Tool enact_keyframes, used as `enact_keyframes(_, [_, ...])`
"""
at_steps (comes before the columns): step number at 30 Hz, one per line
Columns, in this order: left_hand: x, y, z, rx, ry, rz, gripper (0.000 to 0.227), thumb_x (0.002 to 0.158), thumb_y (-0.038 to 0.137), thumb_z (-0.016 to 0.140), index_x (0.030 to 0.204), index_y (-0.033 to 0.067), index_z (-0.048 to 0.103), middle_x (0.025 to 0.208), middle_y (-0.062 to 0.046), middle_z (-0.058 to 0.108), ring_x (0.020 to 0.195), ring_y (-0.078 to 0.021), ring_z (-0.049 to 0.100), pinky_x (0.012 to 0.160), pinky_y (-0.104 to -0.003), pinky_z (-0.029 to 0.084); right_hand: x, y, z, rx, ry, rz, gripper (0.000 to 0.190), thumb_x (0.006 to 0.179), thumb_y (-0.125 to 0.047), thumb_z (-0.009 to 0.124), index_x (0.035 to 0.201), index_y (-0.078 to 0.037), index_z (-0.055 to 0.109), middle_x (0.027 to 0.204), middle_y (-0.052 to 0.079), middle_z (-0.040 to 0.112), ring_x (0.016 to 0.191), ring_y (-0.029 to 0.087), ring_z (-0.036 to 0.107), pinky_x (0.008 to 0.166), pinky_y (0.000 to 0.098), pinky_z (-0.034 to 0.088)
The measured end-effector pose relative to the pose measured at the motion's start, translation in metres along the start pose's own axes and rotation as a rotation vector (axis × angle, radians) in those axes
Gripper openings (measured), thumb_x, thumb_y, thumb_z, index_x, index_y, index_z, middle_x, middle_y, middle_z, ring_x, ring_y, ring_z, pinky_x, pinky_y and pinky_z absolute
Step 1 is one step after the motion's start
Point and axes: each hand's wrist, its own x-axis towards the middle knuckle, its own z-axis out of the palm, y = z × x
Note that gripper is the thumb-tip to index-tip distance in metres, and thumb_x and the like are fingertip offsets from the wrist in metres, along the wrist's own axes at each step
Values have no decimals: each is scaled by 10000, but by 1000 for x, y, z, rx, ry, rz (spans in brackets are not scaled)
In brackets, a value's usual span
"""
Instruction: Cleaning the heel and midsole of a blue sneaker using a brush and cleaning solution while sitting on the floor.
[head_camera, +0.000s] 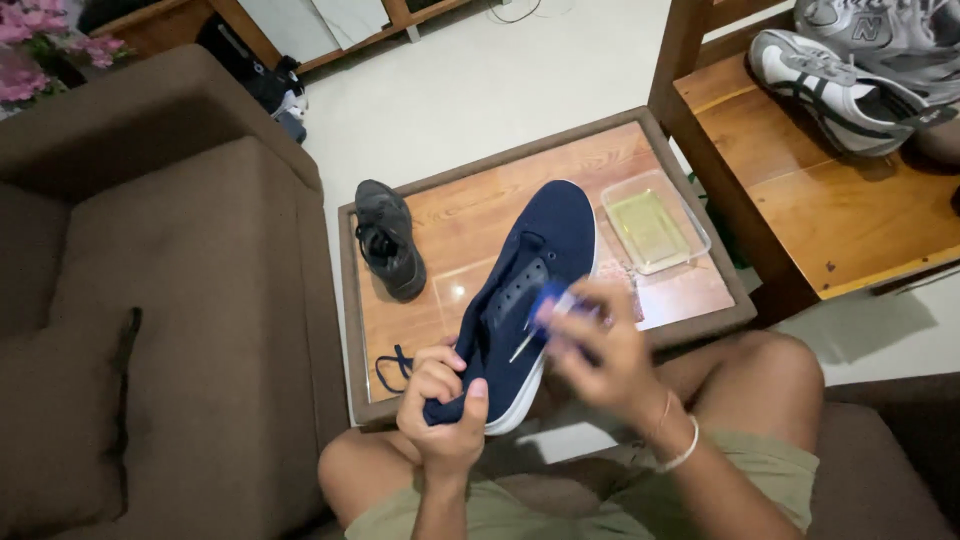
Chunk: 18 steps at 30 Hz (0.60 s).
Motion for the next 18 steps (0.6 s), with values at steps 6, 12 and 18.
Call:
enact_keyframes(6, [-4, 0, -4, -49, -11, -55, 279, 818, 23, 649, 804, 127, 390, 733, -17, 480, 879, -219, 546, 1035, -507, 523, 21, 25, -10, -19, 123, 84, 394, 849, 40, 734, 1227, -71, 721, 1272, 175, 528, 1008, 255, 549, 814, 320, 520])
enact_keyframes(12, [-1, 4, 0, -73, -10, -51, 273, 826, 4, 644, 803, 127, 401, 759, -18, 488, 898, -208, 532, 1066, -502, 498, 15, 7, -4, 22, 118, 105, 397, 854, 21, 698, 1243, -57, 693, 1295, 164, 499, 1168, 295, 543, 989, 364, 517])
enact_keyframes(18, [-10, -5, 1, -36, -7, -87, 280, 834, 20, 638, 794, 131, 385, 763, -18, 499, 886, -220, 536, 923, -380, 486, -23, -1, 8, -21, 26, -158, 482, 738, -85, 828, 1198, -174, 717, 1244, 159, 578, 982, 280, 542, 844, 365, 506])
